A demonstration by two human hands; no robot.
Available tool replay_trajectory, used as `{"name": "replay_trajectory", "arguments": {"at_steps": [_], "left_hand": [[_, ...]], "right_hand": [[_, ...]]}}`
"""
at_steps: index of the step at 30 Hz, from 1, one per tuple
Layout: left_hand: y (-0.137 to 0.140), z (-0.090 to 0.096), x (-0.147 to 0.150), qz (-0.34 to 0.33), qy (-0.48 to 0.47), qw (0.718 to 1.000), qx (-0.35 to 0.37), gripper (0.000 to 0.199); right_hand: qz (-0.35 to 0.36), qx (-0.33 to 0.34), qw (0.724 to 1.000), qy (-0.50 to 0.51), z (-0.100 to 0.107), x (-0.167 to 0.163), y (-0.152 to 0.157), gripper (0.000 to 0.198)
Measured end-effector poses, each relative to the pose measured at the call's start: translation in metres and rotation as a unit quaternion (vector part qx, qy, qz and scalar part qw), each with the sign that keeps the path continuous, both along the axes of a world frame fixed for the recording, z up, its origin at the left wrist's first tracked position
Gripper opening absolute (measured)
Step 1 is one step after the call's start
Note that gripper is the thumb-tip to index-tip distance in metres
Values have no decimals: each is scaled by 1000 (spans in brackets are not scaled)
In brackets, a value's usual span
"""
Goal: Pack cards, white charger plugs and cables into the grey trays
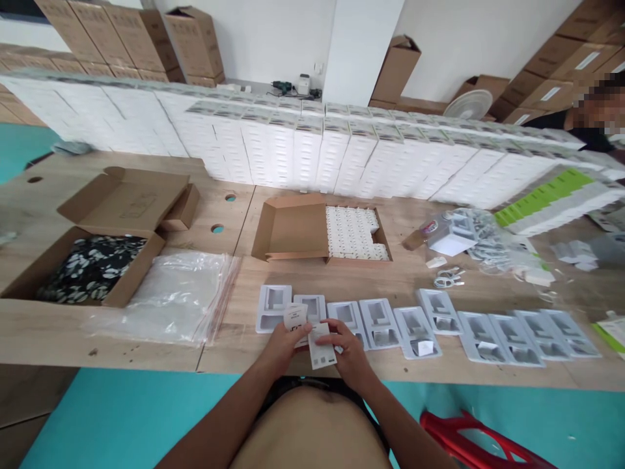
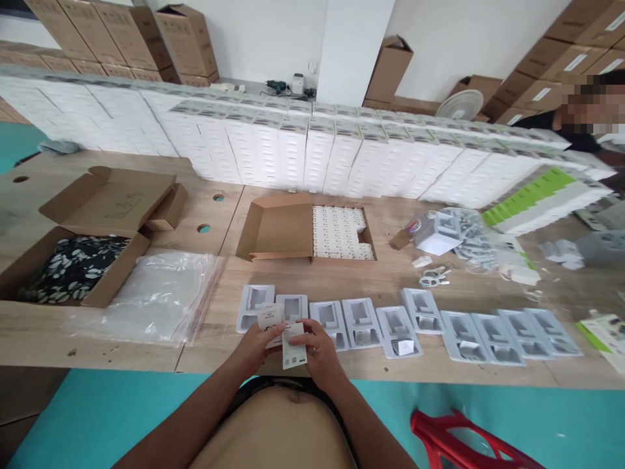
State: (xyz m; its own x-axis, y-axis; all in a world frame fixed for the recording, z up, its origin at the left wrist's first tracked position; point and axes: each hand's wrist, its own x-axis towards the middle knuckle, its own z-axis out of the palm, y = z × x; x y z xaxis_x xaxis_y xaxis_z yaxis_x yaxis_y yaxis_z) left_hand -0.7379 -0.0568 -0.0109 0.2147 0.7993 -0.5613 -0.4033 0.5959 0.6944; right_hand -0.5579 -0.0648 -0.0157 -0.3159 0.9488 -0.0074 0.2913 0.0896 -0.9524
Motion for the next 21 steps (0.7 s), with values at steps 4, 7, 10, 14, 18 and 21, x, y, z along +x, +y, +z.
{"name": "replay_trajectory", "arguments": {"at_steps": [4, 7, 10, 14, 18, 21], "left_hand": [[1, -10, 0, 6, 11, 1000, 3, 38], [3, -13, 2, 18, 39, 999, -3, 36], [3, -8, 4, 6, 52, 999, 1, 35], [0, 0, 8, -41, 40, 998, 28, 36], [-2, -4, 10, -50, 62, 995, 61, 41], [-3, -9, 11, -35, 106, 992, 51, 39]], "right_hand": [[40, 11, 998, -46, 4, 6, -4, 19], [54, 13, 997, -57, 6, 7, -7, 13], [-16, -17, 997, -71, 2, 5, -7, 16], [-125, -79, 986, -76, -5, 1, -3, 24], [-145, -97, 983, -59, -8, -1, 0, 27], [-166, -126, 978, -4, -12, -3, -1, 31]]}}
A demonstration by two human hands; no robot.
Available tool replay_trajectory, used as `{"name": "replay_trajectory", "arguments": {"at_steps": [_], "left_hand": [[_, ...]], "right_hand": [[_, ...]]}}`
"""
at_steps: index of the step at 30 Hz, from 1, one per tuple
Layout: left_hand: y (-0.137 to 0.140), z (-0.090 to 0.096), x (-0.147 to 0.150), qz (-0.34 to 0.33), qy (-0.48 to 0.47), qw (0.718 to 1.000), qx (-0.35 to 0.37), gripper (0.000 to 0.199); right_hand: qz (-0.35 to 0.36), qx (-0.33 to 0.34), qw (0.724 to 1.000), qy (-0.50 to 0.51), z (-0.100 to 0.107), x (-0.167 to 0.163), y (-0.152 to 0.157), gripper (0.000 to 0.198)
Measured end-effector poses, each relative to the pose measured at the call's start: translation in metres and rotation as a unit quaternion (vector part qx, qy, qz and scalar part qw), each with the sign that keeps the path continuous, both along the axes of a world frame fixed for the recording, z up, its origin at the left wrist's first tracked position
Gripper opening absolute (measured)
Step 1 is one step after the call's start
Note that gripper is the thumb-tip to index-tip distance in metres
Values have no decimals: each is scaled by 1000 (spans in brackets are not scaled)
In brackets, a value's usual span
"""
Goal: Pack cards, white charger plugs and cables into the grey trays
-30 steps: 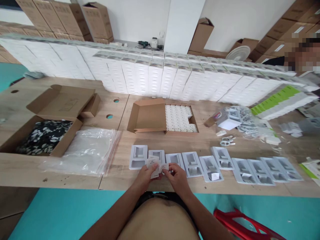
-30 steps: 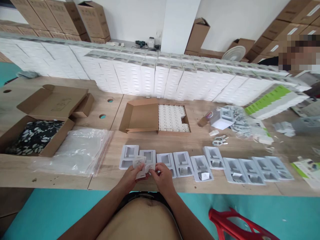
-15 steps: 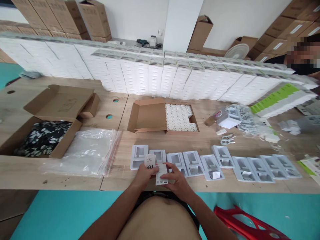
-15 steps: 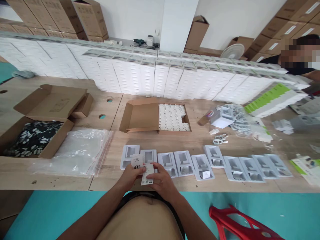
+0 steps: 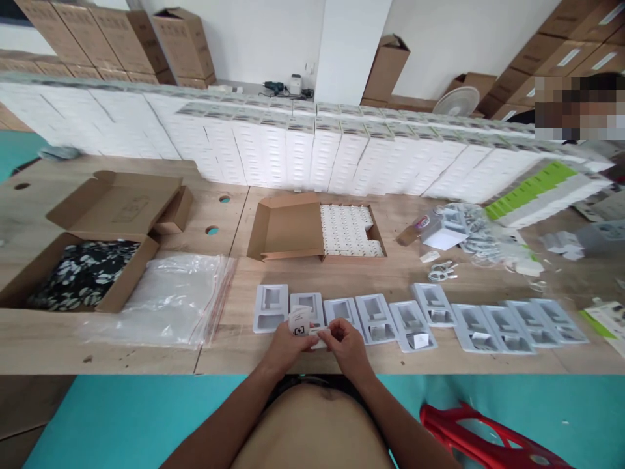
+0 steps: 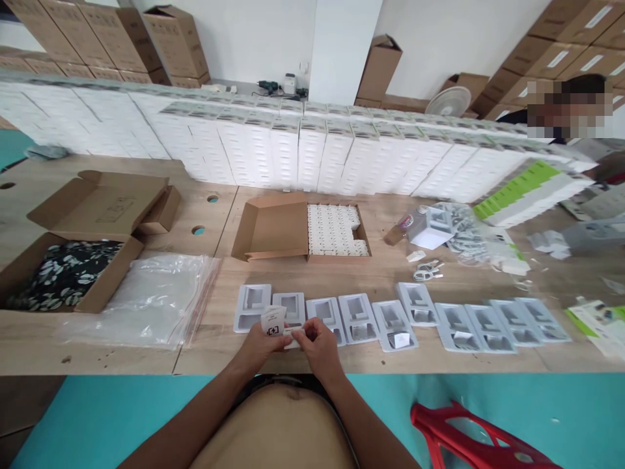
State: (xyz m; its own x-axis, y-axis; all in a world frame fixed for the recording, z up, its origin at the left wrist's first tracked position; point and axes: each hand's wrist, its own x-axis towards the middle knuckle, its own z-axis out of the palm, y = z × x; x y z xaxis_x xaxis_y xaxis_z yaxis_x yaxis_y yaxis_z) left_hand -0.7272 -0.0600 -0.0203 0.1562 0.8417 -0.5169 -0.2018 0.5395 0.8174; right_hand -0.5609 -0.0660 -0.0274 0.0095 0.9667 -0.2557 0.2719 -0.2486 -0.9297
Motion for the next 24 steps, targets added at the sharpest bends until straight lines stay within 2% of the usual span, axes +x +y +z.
{"name": "replay_trajectory", "arguments": {"at_steps": [3, 6, 10, 14, 20, 24], "left_hand": [[-1, -1, 1, 15, 16, 1000, -18, 35], [-1, 0, 0, -10, 29, 999, -27, 38], [-1, -1, -1, -20, 49, 999, -5, 34], [-2, -8, -3, -16, 45, 999, 13, 36], [-5, -23, -11, -13, 64, 998, 6, 35], [-5, -31, -19, -1, 77, 997, -5, 34]], "right_hand": [[-23, -11, 999, 36, -3, -3, -2, 32], [-32, -5, 999, 32, -3, -6, -3, 30], [-32, -46, 997, 50, -3, -5, -2, 31], [28, -99, 988, 116, -6, 1, -1, 42], [89, -145, 981, 97, -17, 4, 4, 20], [124, -130, 983, 34, -27, -3, 10, 11]]}}
